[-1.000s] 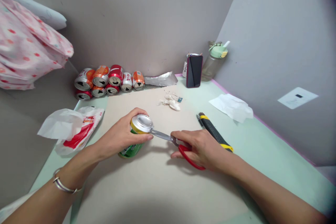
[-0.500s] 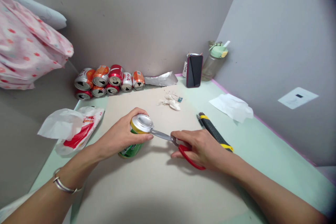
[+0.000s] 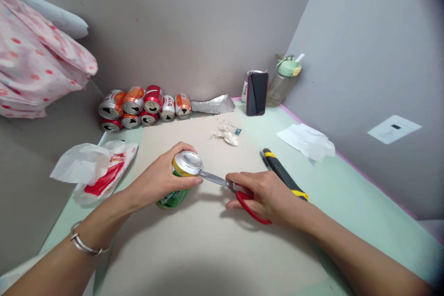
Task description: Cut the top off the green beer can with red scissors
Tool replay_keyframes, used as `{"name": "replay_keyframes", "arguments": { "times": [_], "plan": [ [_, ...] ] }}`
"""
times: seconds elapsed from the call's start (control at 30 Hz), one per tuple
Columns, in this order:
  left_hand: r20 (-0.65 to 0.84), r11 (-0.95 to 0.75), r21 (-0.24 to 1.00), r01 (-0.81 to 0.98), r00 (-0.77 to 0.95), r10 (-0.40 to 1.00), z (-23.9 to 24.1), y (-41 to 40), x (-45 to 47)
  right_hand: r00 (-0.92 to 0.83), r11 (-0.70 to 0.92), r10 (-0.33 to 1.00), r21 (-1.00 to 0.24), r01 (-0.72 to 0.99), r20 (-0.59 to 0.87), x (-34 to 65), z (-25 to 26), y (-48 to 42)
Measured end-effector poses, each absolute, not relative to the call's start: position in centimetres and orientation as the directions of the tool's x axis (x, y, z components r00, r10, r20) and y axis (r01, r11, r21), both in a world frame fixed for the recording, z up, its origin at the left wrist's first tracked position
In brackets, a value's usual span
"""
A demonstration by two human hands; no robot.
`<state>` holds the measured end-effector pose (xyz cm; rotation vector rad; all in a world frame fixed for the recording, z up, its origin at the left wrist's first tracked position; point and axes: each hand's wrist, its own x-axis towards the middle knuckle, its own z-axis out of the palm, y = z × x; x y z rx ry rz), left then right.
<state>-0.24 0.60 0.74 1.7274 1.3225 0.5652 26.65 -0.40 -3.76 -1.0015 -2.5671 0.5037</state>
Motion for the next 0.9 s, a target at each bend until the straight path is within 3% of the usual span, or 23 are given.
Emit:
{"name": "replay_keyframes", "arguments": {
  "times": [0.9],
  "plan": [
    [-0.148, -0.067, 0.83, 0.553, 0.336, 0.93, 0.82, 0.65, -0.3, -0.693, 0.691, 0.696, -0.438, 0.575, 0.188, 26.66, -3.83, -0.36]
  ]
}}
